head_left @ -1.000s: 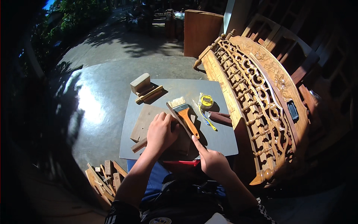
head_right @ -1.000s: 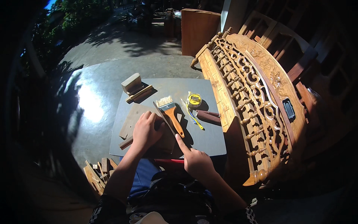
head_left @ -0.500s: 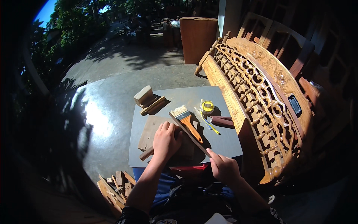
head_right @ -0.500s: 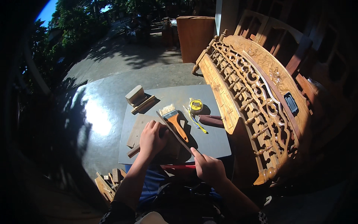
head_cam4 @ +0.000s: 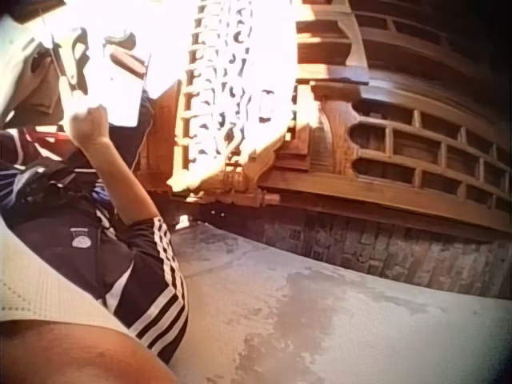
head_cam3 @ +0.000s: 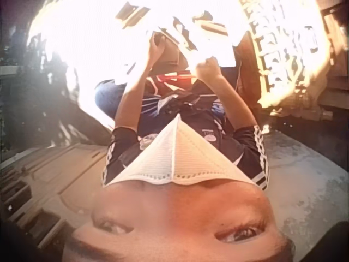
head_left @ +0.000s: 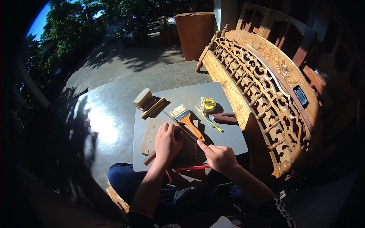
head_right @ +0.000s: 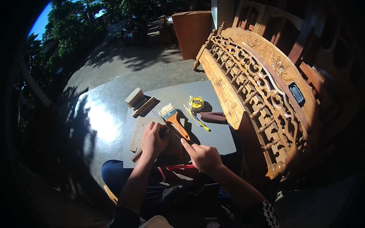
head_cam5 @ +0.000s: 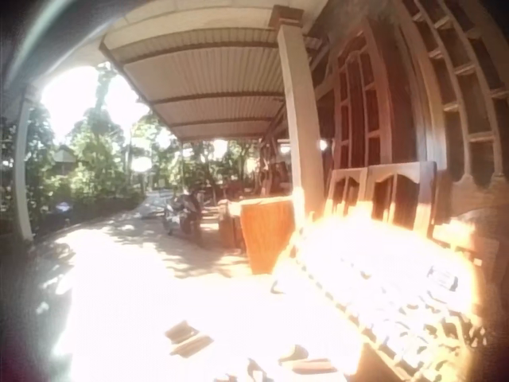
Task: Cutting a small piece of wood using a hand saw.
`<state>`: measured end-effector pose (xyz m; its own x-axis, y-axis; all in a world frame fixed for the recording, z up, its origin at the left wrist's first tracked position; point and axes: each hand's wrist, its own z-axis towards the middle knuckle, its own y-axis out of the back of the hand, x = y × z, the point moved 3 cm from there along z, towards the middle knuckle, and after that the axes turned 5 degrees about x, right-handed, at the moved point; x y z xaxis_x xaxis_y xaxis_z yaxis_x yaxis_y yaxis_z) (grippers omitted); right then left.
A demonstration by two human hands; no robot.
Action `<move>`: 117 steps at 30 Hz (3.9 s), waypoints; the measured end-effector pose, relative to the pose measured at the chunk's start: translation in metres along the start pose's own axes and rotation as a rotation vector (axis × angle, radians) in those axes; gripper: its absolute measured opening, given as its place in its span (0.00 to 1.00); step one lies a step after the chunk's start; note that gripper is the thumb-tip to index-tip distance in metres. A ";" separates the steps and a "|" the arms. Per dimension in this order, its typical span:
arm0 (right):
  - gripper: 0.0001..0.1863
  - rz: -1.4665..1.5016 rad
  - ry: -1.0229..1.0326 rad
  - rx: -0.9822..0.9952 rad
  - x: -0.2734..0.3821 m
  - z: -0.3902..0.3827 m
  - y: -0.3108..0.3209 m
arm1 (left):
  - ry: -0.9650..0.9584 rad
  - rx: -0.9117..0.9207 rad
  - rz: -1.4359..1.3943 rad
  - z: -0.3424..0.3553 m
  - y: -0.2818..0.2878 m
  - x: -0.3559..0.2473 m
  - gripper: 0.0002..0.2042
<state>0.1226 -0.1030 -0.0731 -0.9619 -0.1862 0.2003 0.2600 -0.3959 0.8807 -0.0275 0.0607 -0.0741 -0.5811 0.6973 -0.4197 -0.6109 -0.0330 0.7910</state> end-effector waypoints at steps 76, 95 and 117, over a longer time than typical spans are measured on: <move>0.32 0.107 -0.027 -0.024 0.005 0.017 -0.015 | -0.010 0.016 0.009 0.000 0.005 0.002 0.10; 0.33 0.056 -0.029 -0.002 0.001 0.025 -0.008 | -0.030 0.017 -0.018 0.003 0.003 -0.004 0.09; 0.22 0.264 -0.103 -0.267 0.016 -0.081 0.035 | -0.047 -0.022 0.030 -0.002 0.007 -0.007 0.11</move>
<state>0.1228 -0.1925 -0.0741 -0.8588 -0.2271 0.4593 0.4997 -0.5692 0.6529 -0.0294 0.0541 -0.0664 -0.5735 0.7289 -0.3740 -0.6054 -0.0694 0.7929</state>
